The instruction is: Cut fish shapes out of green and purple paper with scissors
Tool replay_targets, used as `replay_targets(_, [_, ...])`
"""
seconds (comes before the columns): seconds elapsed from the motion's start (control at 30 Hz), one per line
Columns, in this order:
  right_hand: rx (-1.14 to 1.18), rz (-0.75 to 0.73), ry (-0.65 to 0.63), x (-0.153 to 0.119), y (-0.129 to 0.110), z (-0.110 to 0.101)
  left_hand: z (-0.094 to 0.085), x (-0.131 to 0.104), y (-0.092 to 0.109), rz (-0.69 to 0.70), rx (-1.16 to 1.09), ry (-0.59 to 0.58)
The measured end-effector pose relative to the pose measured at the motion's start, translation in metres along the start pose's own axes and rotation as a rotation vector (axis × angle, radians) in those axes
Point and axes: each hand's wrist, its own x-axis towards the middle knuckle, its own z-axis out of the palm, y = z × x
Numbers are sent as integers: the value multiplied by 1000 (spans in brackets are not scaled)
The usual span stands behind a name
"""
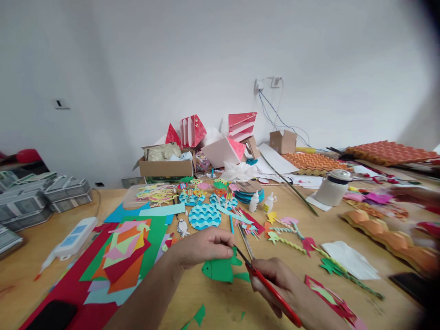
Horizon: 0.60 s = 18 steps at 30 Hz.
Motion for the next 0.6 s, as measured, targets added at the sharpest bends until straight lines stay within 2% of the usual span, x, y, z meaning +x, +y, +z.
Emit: replay_targets(0.6, [-42,50,7,0,-11,0,-1,-1,1,-41,46,13])
